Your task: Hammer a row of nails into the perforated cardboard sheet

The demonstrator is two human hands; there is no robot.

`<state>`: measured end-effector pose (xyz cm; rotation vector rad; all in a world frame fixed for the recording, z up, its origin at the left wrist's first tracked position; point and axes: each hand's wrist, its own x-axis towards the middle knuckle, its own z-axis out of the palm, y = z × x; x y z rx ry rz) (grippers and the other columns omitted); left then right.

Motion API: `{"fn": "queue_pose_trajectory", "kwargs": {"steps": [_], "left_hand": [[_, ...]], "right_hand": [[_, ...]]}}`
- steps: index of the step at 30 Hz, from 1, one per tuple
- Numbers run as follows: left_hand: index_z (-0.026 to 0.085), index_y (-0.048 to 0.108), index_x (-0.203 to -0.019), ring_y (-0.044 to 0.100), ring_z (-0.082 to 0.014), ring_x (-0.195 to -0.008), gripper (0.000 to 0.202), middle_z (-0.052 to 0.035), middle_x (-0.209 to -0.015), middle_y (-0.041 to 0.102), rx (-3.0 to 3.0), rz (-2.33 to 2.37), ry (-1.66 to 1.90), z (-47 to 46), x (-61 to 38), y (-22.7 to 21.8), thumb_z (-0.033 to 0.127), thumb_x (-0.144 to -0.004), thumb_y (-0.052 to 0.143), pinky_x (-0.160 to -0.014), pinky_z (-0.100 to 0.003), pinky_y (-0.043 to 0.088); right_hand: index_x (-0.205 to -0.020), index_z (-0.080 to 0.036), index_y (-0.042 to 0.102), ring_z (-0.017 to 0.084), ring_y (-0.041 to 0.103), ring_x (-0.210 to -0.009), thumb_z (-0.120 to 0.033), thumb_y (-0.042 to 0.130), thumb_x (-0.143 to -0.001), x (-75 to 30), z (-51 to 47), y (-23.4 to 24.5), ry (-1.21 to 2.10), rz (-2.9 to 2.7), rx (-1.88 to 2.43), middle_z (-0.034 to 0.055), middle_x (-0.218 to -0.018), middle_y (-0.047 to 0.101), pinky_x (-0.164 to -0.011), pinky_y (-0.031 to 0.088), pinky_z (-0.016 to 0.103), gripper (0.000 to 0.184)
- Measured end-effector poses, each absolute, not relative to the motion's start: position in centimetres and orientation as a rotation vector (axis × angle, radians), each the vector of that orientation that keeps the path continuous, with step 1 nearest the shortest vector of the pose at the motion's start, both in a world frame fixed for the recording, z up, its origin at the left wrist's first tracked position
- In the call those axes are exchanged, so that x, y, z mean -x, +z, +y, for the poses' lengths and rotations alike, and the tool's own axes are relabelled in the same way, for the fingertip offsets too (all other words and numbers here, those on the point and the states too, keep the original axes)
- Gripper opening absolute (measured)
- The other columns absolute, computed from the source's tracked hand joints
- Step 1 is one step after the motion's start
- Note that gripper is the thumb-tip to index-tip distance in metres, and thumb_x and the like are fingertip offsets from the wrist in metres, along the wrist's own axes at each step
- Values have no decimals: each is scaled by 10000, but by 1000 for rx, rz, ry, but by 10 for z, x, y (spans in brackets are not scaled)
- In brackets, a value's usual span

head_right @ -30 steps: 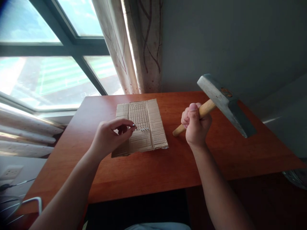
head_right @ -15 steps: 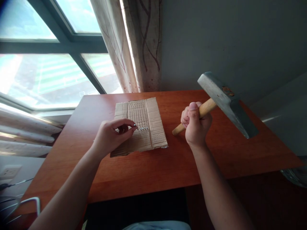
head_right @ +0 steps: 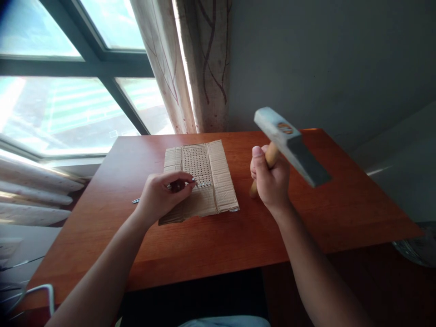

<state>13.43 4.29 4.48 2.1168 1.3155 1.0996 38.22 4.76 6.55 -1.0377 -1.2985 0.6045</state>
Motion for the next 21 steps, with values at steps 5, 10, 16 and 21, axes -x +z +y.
{"fn": "queue_pose_trajectory", "kwargs": {"steps": [5, 10, 16, 21], "left_hand": [[185, 716, -776, 549, -78, -514, 57, 20, -639, 690, -2122, 1274, 1111, 43, -135, 45, 189, -792, 662, -514, -185, 439], [188, 722, -788, 553, -78, -529, 67, 23, -656, 698, -2138, 1279, 1090, 42, -135, 45, 174, -798, 657, -531, -189, 434], [195, 721, -798, 552, -79, -531, 75, 28, -659, 695, -2157, 1282, 1073, 43, -135, 42, 164, -799, 653, -534, -191, 424], [191, 723, -790, 548, -79, -540, 69, 26, -657, 688, -2154, 1265, 1083, 43, -135, 41, 175, -804, 658, -540, -190, 417]], "right_hand": [[-622, -205, 461, 86, 342, -478, -394, 688, -857, -388, 36, 75, 535, -1889, 1377, -63, -530, 379, -435, 226, 244, 377], [-677, -205, 524, 93, 386, -485, -456, 637, -886, -391, 30, 87, 764, -2133, 1451, -63, -559, 432, -422, 238, 229, 346], [-642, -215, 471, 119, 433, -494, -466, 575, -933, -383, 27, 110, 438, -2328, 1431, -39, -550, 503, -485, 244, 267, 398], [-665, -222, 483, 124, 407, -442, -508, 476, -970, -371, 20, 124, 268, -2312, 1427, -32, -506, 490, -484, 201, 291, 418]]}}
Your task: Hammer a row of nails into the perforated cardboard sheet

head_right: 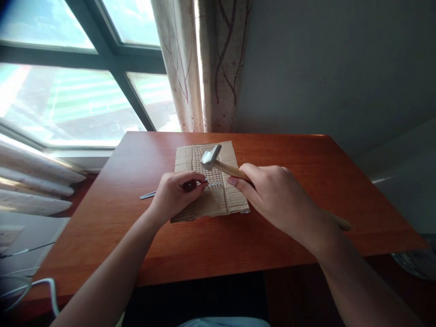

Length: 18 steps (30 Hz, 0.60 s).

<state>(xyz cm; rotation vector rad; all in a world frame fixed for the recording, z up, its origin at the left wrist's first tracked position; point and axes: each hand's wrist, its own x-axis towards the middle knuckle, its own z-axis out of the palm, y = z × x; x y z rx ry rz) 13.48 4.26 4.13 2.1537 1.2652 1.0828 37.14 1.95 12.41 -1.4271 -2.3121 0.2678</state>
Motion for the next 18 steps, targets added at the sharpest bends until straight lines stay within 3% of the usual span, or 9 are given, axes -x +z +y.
{"fn": "queue_pose_trajectory", "kwargs": {"steps": [7, 18], "left_hand": [[192, 726, -772, 533, -80, -543, 62, 31, -630, 654, -2151, 1307, 1040, 42, -134, 41, 194, -798, 670, -532, -190, 397], [188, 716, -769, 534, -91, -579, 63, 20, -663, 639, -2152, 1299, 1005, 43, -134, 42, 185, -804, 663, -550, -201, 400]], "right_hand": [[-728, -224, 503, 147, 512, -549, -442, 438, -996, -361, 10, 137, 455, -2442, 1635, -8, -631, 602, -541, 237, 294, 352], [-714, -227, 468, 137, 501, -562, -463, 413, -1001, -360, 11, 133, 563, -2389, 1636, -28, -624, 578, -551, 262, 292, 376]]}}
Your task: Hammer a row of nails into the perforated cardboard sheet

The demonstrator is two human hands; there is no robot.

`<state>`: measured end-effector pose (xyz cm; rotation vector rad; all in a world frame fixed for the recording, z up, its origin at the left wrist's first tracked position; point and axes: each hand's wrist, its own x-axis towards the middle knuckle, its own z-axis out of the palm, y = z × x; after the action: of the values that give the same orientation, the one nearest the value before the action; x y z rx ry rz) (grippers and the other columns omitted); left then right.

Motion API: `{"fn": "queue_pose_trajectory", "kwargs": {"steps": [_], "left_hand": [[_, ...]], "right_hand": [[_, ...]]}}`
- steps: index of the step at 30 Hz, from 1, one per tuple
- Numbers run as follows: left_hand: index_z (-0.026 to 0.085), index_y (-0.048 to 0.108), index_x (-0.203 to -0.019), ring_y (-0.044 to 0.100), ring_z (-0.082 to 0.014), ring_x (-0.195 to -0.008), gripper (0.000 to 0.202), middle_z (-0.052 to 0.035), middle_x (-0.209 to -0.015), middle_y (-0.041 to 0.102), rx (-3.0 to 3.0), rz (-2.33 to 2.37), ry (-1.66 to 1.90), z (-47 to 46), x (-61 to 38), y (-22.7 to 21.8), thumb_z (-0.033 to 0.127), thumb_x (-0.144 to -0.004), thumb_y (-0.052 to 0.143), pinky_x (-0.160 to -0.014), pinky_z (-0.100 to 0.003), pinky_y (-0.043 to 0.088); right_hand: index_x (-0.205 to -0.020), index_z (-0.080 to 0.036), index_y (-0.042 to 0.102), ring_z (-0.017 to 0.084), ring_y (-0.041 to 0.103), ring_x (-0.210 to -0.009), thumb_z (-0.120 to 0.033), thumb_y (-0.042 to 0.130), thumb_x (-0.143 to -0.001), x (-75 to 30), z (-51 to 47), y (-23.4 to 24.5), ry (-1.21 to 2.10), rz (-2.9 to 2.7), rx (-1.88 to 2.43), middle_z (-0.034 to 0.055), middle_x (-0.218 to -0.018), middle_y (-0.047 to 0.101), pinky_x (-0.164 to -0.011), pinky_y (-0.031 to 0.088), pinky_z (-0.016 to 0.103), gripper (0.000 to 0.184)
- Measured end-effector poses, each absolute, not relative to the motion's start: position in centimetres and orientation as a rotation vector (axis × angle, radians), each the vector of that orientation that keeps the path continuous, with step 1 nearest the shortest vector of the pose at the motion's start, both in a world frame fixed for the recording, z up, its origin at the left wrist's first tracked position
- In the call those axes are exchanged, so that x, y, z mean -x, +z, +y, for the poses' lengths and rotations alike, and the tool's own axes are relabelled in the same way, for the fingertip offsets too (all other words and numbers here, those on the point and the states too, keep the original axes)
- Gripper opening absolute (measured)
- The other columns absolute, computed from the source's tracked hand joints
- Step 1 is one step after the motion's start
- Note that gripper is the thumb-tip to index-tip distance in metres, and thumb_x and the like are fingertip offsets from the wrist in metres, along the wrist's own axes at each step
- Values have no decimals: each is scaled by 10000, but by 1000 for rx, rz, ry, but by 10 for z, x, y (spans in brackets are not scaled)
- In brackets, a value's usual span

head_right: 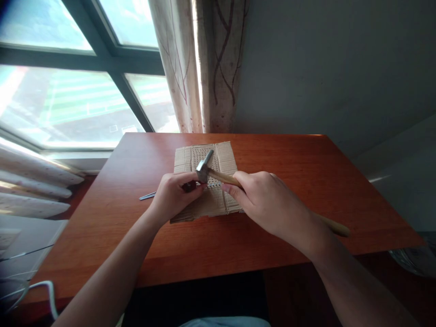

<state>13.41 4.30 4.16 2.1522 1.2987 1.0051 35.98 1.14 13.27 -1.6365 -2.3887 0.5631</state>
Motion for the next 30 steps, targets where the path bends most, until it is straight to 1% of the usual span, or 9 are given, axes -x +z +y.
{"fn": "queue_pose_trajectory", "kwargs": {"steps": [3, 7, 14, 18, 21, 27, 30], "left_hand": [[188, 715, -783, 529, -84, -586, 76, 10, -737, 658, -2145, 1246, 1037, 44, -134, 42, 180, -820, 649, -567, -206, 409], [185, 713, -793, 513, -80, -590, 71, -1, -834, 675, -2159, 1209, 1052, 45, -135, 41, 169, -818, 649, -574, -218, 417], [191, 719, -807, 530, -92, -626, 68, 5, -844, 674, -2192, 1255, 1007, 45, -134, 40, 165, -810, 656, -598, -231, 431], [202, 721, -795, 564, -108, -682, 72, 1, -911, 694, -2236, 1299, 946, 44, -134, 40, 164, -802, 660, -632, -240, 439], [202, 717, -801, 573, -114, -693, 67, -3, -927, 695, -2238, 1311, 920, 45, -134, 40, 176, -811, 656, -632, -246, 439], [209, 715, -845, 584, -130, -743, 88, -7, -956, 690, -2224, 1288, 864, 46, -132, 42, 159, -811, 650, -677, -260, 453], [204, 696, -832, 580, -134, -757, 53, -9, -962, 682, -2222, 1291, 848, 46, -132, 43, 173, -815, 656, -687, -263, 449]], "right_hand": [[-702, -225, 459, 128, 481, -538, -500, 402, -998, -360, 12, 132, 552, -2335, 1629, -35, -591, 547, -537, 264, 289, 409], [-693, -222, 457, 125, 475, -537, -472, 423, -997, -360, 12, 128, 563, -2352, 1640, -31, -596, 556, -535, 261, 290, 395], [-704, -221, 474, 123, 495, -544, -454, 433, -996, -361, 11, 122, 625, -2335, 1628, -33, -604, 563, -534, 275, 280, 375], [-726, -225, 512, 125, 512, -557, -442, 432, -998, -361, 11, 118, 653, -2343, 1624, -32, -626, 585, -531, 277, 273, 357], [-717, -222, 505, 120, 512, -555, -428, 445, -995, -361, 12, 117, 658, -2335, 1617, -36, -615, 576, -530, 280, 267, 351], [-720, -217, 505, 119, 512, -564, -462, 432, -996, -363, 13, 113, 705, -2345, 1624, -32, -629, 580, -538, 285, 269, 376], [-713, -214, 506, 118, 503, -562, -466, 429, -998, -362, 14, 113, 721, -2331, 1603, -30, -622, 571, -537, 283, 269, 388]]}}
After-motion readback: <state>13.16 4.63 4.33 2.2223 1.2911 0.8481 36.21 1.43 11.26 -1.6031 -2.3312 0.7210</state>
